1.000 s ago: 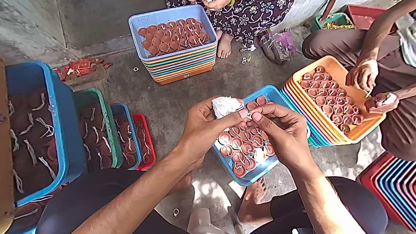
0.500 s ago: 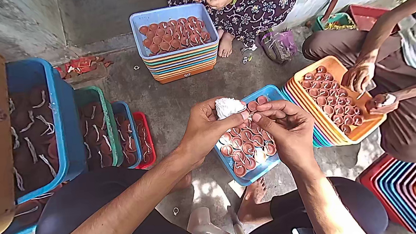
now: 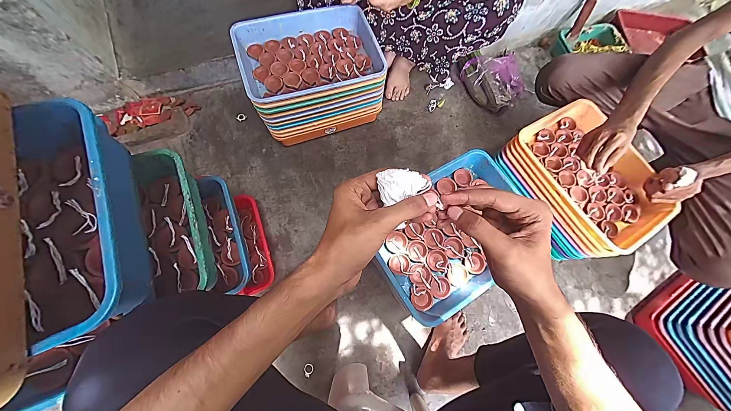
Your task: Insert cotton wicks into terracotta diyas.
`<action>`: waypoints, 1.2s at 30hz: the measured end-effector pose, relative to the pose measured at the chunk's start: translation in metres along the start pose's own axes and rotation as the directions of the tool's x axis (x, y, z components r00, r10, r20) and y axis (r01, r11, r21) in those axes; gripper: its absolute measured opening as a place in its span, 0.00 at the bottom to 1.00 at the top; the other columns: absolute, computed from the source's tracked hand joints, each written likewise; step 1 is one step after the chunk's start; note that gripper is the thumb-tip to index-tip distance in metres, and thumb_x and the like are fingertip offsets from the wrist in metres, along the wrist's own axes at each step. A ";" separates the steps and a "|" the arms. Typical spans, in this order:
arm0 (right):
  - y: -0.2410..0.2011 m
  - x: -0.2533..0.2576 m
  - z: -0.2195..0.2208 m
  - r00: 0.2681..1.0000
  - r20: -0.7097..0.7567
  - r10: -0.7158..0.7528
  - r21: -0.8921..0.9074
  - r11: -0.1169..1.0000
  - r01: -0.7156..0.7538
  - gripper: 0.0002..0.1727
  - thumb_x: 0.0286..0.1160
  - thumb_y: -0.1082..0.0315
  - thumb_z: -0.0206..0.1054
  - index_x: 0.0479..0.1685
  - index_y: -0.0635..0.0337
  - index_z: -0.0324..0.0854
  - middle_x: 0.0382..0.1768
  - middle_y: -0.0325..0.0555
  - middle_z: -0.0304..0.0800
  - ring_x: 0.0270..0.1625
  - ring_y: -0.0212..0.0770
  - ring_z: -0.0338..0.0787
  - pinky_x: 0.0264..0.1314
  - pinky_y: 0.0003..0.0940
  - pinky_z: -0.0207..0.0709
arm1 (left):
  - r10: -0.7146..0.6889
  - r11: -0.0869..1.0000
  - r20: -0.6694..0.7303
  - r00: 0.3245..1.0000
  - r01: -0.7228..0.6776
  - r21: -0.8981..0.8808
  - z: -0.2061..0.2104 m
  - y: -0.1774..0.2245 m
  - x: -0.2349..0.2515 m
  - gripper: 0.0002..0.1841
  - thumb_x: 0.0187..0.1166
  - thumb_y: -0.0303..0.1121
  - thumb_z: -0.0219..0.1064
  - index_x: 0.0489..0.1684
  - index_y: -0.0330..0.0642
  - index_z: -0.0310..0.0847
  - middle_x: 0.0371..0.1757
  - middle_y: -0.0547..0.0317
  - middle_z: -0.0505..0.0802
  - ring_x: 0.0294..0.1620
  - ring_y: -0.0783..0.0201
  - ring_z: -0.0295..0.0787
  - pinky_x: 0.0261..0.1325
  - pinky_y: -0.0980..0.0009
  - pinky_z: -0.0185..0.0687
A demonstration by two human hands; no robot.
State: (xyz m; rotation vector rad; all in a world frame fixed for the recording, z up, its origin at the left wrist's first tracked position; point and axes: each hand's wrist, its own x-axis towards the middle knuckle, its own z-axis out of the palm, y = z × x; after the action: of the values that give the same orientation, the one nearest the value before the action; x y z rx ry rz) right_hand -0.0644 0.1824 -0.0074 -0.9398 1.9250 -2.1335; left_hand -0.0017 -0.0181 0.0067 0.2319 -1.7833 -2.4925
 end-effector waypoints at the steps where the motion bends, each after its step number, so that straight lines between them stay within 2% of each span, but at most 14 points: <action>1: 0.000 0.000 0.000 1.000 0.006 -0.014 -0.009 1.000 0.014 0.13 0.71 0.83 0.70 0.53 0.68 0.91 0.49 0.49 0.95 0.46 0.37 0.95 0.51 0.31 0.92 | -0.002 1.000 -0.002 1.000 0.002 0.001 0.001 0.001 -0.001 0.15 0.75 0.24 0.75 0.59 0.32 0.87 0.46 0.45 0.96 0.42 0.56 0.96 0.51 0.64 0.94; 5: 0.000 0.001 0.004 0.998 0.024 -0.063 -0.022 0.998 0.064 0.14 0.64 0.82 0.79 0.50 0.70 0.91 0.49 0.50 0.94 0.46 0.41 0.95 0.52 0.35 0.94 | -0.002 1.000 -0.007 1.000 0.003 0.009 0.001 0.002 -0.001 0.15 0.75 0.25 0.76 0.58 0.33 0.87 0.46 0.46 0.96 0.43 0.57 0.96 0.51 0.64 0.94; 8: 0.001 0.002 0.006 0.997 0.001 -0.073 -0.036 0.997 0.073 0.14 0.60 0.81 0.82 0.47 0.69 0.92 0.47 0.50 0.95 0.45 0.41 0.96 0.50 0.36 0.95 | -0.013 1.000 -0.021 1.000 0.014 0.027 0.001 0.002 -0.002 0.15 0.75 0.25 0.76 0.58 0.34 0.88 0.46 0.48 0.96 0.44 0.58 0.96 0.51 0.66 0.93; 12: 0.003 0.002 0.005 0.996 -0.016 -0.086 -0.079 0.993 0.085 0.11 0.62 0.83 0.80 0.44 0.69 0.94 0.45 0.49 0.95 0.48 0.41 0.95 0.51 0.33 0.94 | -0.015 1.000 0.002 1.000 0.015 0.025 0.001 0.002 -0.002 0.14 0.76 0.25 0.75 0.58 0.33 0.87 0.46 0.46 0.96 0.42 0.57 0.96 0.50 0.65 0.94; 15: 0.001 0.003 0.004 0.998 -0.010 -0.068 -0.084 0.994 0.067 0.10 0.65 0.83 0.78 0.45 0.69 0.92 0.43 0.50 0.95 0.44 0.40 0.96 0.49 0.33 0.94 | -0.024 1.000 0.022 0.999 0.023 0.020 0.001 0.003 -0.002 0.14 0.76 0.24 0.75 0.58 0.32 0.87 0.45 0.46 0.96 0.41 0.57 0.96 0.50 0.65 0.94; 21: -0.003 0.005 -0.005 0.999 -0.002 -0.053 -0.123 0.991 0.052 0.08 0.72 0.82 0.73 0.47 0.66 0.89 0.42 0.44 0.93 0.40 0.34 0.92 0.46 0.28 0.91 | -0.004 1.000 0.066 0.998 0.002 0.030 0.000 0.002 -0.001 0.15 0.76 0.26 0.75 0.59 0.32 0.86 0.45 0.45 0.96 0.42 0.56 0.96 0.50 0.64 0.94; 29: -0.004 0.010 -0.023 1.000 0.014 -0.007 -0.040 0.999 0.007 0.07 0.75 0.79 0.72 0.48 0.65 0.88 0.41 0.44 0.92 0.40 0.35 0.92 0.46 0.29 0.90 | -0.042 0.999 0.055 0.998 0.040 0.035 0.000 0.005 -0.003 0.15 0.76 0.24 0.74 0.59 0.32 0.86 0.46 0.46 0.96 0.41 0.58 0.96 0.49 0.66 0.94; 36: -0.016 0.014 -0.056 0.992 0.093 0.088 -0.099 0.992 -0.079 0.09 0.75 0.80 0.70 0.50 0.62 0.89 0.42 0.41 0.93 0.41 0.32 0.92 0.47 0.26 0.89 | -0.105 0.989 0.012 0.994 0.103 0.102 0.000 0.001 0.001 0.15 0.73 0.24 0.77 0.56 0.32 0.88 0.44 0.49 0.97 0.44 0.59 0.97 0.56 0.66 0.93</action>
State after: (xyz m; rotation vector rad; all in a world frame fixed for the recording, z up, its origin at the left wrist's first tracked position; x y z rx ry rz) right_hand -0.0994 0.2264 0.0128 -0.9429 1.9964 -1.9296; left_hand -0.0031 -0.0187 0.0071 0.3189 -1.9557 -2.4819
